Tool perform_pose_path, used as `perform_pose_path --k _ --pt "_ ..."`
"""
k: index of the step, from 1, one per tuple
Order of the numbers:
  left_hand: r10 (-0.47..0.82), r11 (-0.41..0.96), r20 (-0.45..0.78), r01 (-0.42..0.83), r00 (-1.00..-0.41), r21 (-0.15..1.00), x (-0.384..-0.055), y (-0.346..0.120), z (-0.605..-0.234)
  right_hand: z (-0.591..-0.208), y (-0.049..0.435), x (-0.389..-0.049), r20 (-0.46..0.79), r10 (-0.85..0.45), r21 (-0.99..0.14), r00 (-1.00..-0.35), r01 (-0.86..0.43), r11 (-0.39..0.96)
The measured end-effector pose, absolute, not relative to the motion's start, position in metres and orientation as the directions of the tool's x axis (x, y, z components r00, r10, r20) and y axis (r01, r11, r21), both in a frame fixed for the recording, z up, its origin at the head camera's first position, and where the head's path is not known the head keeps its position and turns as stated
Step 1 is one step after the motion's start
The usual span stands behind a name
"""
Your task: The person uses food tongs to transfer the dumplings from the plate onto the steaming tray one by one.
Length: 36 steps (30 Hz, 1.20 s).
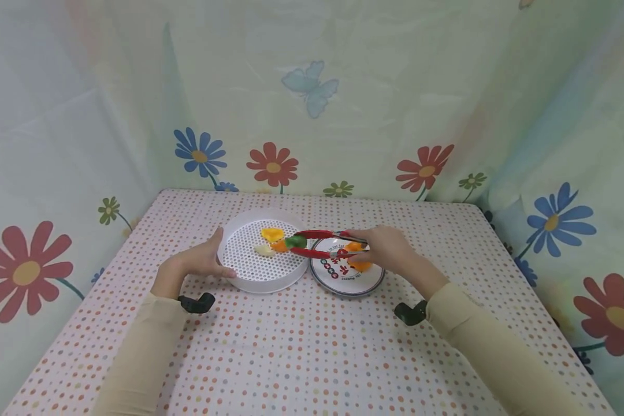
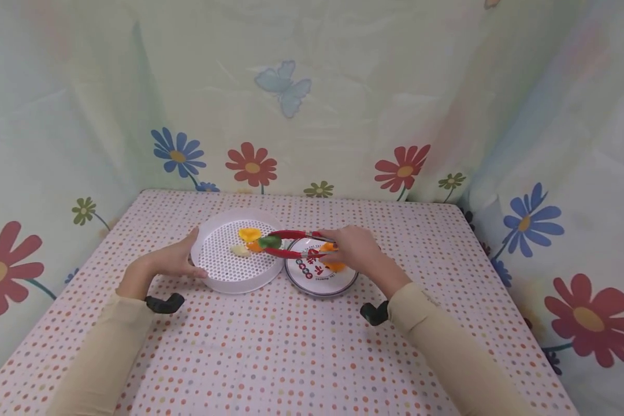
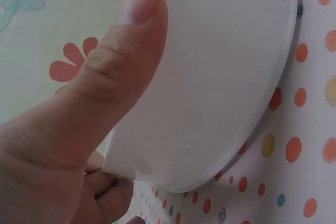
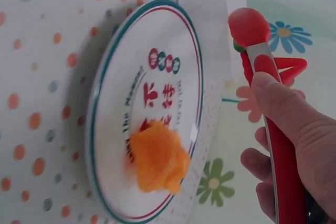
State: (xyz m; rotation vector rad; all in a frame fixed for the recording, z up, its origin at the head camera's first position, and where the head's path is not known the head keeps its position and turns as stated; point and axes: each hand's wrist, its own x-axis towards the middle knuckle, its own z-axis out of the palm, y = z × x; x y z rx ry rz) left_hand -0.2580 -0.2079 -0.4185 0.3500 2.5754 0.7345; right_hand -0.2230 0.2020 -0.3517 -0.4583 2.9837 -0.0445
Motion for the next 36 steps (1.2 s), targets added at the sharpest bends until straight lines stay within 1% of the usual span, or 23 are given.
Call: perform_pose_path --k 6,12,19,24,33,36 --pt "0.345 0.829 -0.353 0.106 -0.87 0.549 -0.257 -0.207 -0.418 -0.345 0.171 -0.237 -0.153 -0.351 -0.031 -0.924 -0.35 0.936" --pt "0.332 0.827 -0.348 0.093 -0.877 0.555 -0.256 -0.209 -0.419 -0.343 0.141 -0.246 -0.181 -0.457 0.013 -0.871 -0.467 0.884" --pt "0.319 0.83 -0.336 0.09 -0.886 0.551 -0.254 -0.207 -0.419 -0.344 0.115 -0.249 -0.155 -0.524 0.015 -0.837 -0.533 0.846" --pt "0.321 0.832 -0.321 0.104 -0.891 0.545 -0.253 -0.205 -0.418 -0.351 0.107 -0.251 -0.157 -0.536 0.038 -0.829 -0.547 0.836" --pt "0.313 0.847 -0.324 0.108 -0.893 0.52 -0.254 -0.205 -0.415 -0.357 0.11 -0.252 -0.168 -0.508 0.008 -0.845 -0.516 0.856" --pt "0.309 0.848 -0.322 0.105 -0.895 0.52 -0.254 -0.206 -0.417 -0.357 0.114 -0.252 -0.165 -0.501 -0.021 -0.85 -0.504 0.863"
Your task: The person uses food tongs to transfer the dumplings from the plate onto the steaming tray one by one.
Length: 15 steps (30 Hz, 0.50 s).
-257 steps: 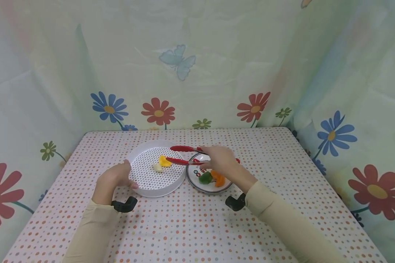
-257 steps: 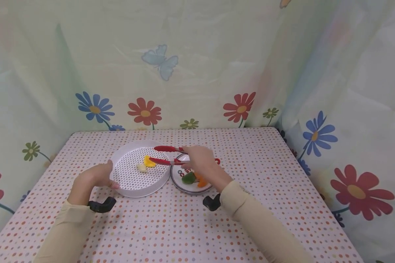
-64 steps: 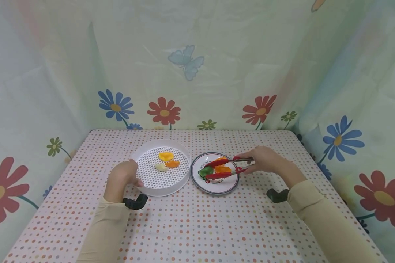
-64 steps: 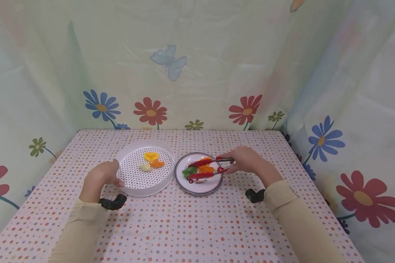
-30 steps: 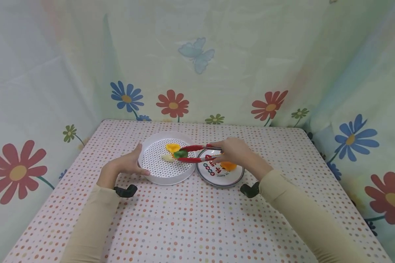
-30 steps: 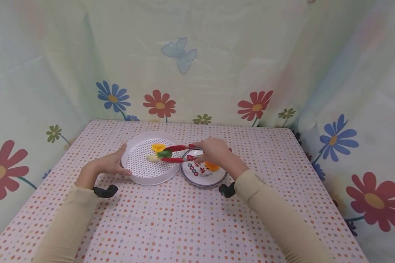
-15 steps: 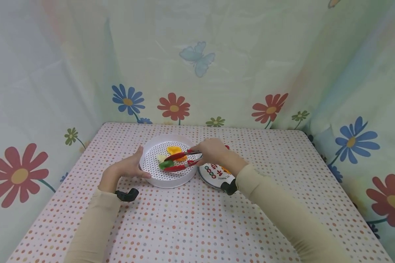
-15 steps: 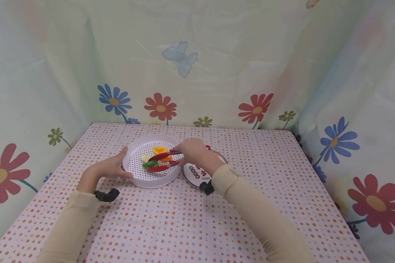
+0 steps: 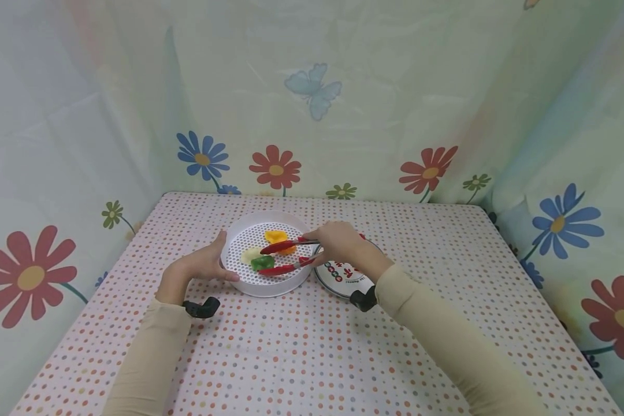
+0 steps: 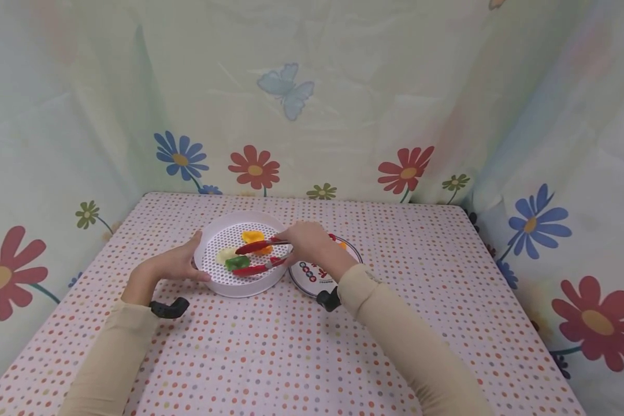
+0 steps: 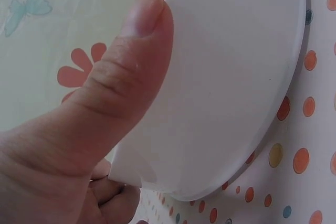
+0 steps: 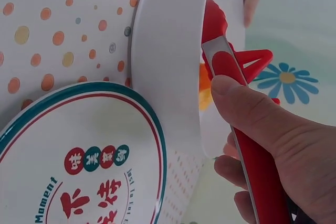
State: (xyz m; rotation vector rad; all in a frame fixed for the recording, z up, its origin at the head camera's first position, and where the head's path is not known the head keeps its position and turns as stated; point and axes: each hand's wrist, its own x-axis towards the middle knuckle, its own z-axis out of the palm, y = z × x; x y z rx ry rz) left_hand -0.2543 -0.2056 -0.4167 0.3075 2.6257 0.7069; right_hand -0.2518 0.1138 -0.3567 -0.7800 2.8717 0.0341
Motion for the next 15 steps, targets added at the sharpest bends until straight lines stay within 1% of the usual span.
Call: perform_pose_path --k 7,15 --pt "0.314 0.841 -0.321 0.105 -0.893 0.53 -0.255 -0.206 -0.419 -0.354 0.136 -0.247 -0.156 -0.438 -0.074 -0.885 -0.432 0.899" --pt "0.319 0.835 -0.328 0.1 -0.889 0.541 -0.254 -0.207 -0.418 -0.343 0.19 -0.225 -0.088 -0.337 -0.097 -0.937 -0.329 0.939"
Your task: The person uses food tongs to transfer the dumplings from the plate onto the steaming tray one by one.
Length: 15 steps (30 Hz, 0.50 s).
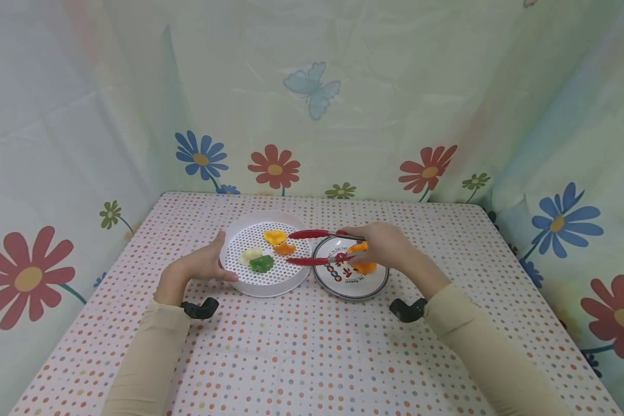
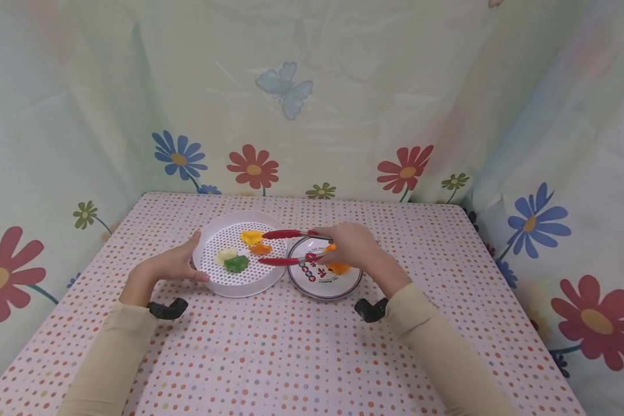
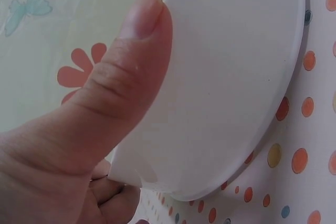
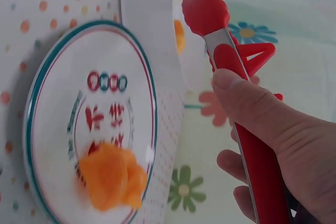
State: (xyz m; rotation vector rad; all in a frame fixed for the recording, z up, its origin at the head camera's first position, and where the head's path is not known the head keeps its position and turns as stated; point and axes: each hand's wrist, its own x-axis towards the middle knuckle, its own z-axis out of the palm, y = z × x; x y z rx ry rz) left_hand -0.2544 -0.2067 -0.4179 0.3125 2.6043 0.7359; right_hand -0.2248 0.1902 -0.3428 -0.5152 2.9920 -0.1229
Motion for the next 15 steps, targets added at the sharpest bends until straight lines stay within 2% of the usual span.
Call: perform_pose_path --k 15 --pt "0.304 0.843 -0.333 0.089 -0.893 0.53 -0.253 -0.208 -0.419 -0.354 0.3 -0.192 -0.078 -0.184 -0.08 -0.98 -0.178 0.981"
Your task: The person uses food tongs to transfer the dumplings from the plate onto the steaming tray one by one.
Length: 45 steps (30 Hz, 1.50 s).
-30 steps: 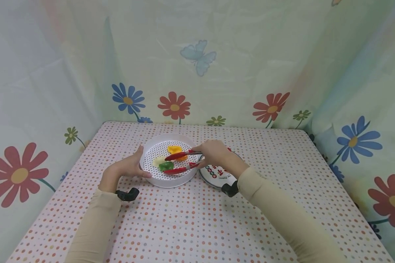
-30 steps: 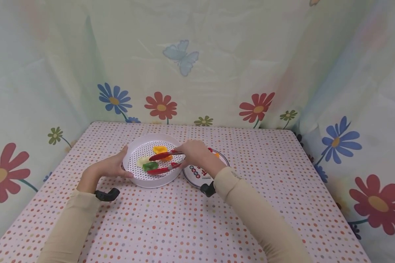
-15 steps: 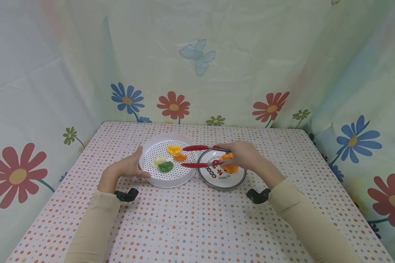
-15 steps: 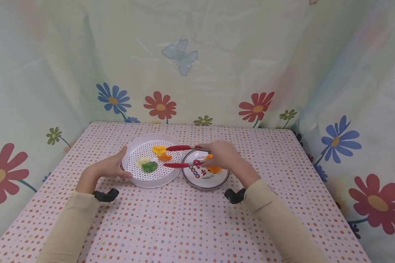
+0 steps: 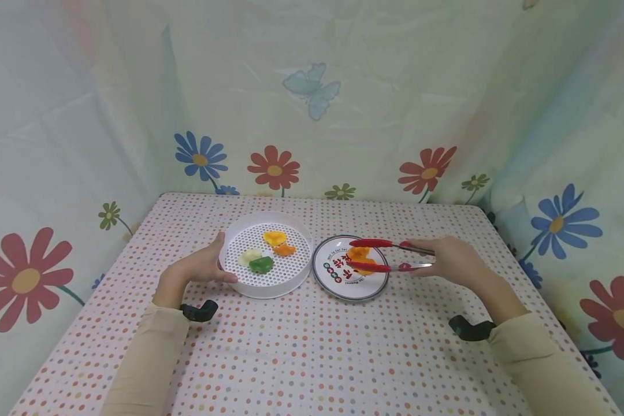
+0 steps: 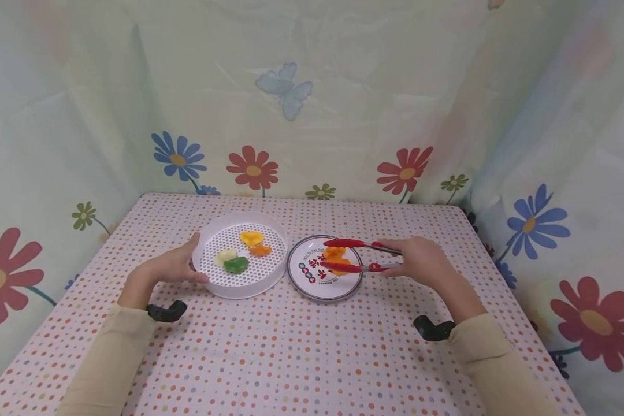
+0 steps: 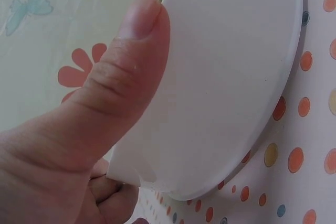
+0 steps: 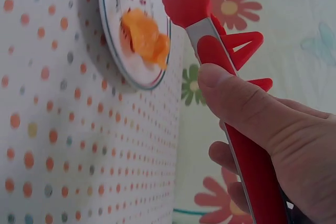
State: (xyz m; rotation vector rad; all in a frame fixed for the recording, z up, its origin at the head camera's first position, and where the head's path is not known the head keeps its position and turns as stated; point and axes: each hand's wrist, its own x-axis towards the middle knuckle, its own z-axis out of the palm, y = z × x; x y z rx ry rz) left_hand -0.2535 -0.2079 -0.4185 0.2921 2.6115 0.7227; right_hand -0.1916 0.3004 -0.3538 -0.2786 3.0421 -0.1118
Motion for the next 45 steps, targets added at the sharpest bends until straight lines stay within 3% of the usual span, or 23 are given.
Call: perform_pose_path --k 16,27,45 --pt "0.315 0.829 -0.325 0.092 -0.892 0.551 -0.252 -0.207 -0.42 -0.359 0.332 -0.189 -0.157 -0.14 -0.072 -0.978 -0.13 0.989" --pt "0.315 0.827 -0.32 0.093 -0.893 0.555 -0.251 -0.207 -0.418 -0.367 0.333 -0.194 -0.197 -0.152 -0.149 -0.968 -0.124 0.981" --pt "0.301 0.838 -0.339 0.078 -0.892 0.54 -0.254 -0.208 -0.419 -0.363 0.329 -0.194 -0.06 -0.13 -0.211 -0.99 -0.115 0.971"
